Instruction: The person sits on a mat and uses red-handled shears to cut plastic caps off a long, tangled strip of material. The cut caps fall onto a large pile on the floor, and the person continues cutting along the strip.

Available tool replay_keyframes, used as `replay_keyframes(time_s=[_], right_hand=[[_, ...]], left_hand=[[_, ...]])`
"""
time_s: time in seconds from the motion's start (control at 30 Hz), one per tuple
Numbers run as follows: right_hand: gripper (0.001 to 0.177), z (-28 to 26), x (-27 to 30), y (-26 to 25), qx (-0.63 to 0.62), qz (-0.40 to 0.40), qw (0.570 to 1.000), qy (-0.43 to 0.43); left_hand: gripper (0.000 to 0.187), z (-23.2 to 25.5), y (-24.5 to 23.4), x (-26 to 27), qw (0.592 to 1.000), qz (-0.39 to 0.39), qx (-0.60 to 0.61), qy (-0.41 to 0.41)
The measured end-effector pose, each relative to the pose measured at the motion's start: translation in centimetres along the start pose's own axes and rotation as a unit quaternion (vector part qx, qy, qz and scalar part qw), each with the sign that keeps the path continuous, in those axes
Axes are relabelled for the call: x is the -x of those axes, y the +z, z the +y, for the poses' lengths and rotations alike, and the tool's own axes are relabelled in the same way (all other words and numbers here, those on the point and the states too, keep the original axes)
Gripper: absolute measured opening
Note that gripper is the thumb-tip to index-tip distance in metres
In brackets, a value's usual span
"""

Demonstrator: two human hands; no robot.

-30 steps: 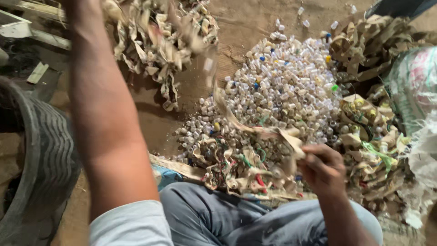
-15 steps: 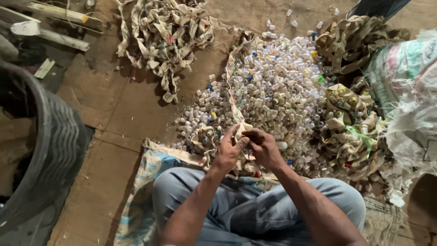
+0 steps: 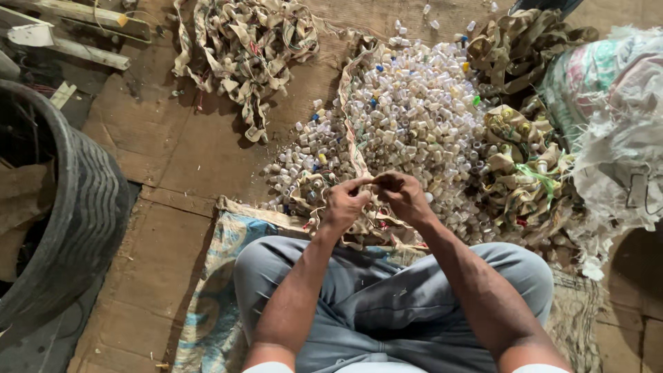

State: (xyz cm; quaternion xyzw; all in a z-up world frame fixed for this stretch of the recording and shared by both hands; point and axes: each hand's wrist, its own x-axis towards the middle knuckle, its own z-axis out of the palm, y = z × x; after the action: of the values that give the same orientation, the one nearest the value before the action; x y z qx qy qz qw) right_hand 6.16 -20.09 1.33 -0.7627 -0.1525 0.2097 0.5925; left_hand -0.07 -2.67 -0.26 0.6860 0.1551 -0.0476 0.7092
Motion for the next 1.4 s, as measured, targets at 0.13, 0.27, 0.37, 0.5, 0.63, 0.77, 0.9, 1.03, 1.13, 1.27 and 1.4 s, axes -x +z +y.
replay_keyframes(time_s=[0.13,0.27,0.37,0.5,0.63,0.77,0.9,1.03,1.13,1.27,1.4], right_hand=[[0.017,0.0,0.1,-0.2,0.104,0.033,0.990,-0.091],[0.015,1.2,0.1,-0.4,0.145,0.081,0.981,-0.101],[0.027,2.6,-0.4,-0.8,-0.057,0.047,0.991,-0.107],[0.029,3.3,-0.9,-1.1,-0.061,0.071,0.994,-0.054],[0.026,1.8,-0.9,-1.9,-0.087,0.032,0.996,0.018],[0.029,-0.1,-0.9,-0.8,-0.096,0.043,0.994,0.026],[0.033,-1.2,-0.6,-0.6,-0.090,0.039,0.995,0.025],[0.033,-0.2,-0.6,-2.8,-0.018,0.084,0.988,0.128],[0.027,1.6,-0.7,-3.3,0.216,0.009,0.954,0.210],[0.024,3.8,0.0,-1.1,0.425,-0.154,0.848,0.278],[0.040,3.6,0.9,0.3,0.481,-0.149,0.834,0.227]], left_hand=[[0.019,0.8,0.7,0.5,0.937,0.070,-0.274,0.205],[0.019,0.7,1.3,0.2,0.912,0.097,-0.290,0.272],[0.018,0.9,1.2,0.0,0.924,0.099,-0.273,0.249],[0.022,0.7,0.8,0.2,0.909,0.124,-0.289,0.273],[0.021,-0.6,0.6,-0.9,0.914,0.075,-0.235,0.322],[0.024,-1.9,0.4,-1.8,0.936,0.038,-0.242,0.252],[0.018,-1.7,0.5,-2.0,0.960,0.063,-0.223,0.156],[0.015,-0.5,-0.9,-1.8,0.960,0.132,-0.096,0.226],[0.019,1.1,-3.4,-1.4,0.982,0.152,0.107,0.023],[0.012,2.7,-7.0,-1.4,0.913,0.133,0.347,0.169],[0.012,2.8,-9.5,-1.9,0.846,0.159,0.482,0.165]])
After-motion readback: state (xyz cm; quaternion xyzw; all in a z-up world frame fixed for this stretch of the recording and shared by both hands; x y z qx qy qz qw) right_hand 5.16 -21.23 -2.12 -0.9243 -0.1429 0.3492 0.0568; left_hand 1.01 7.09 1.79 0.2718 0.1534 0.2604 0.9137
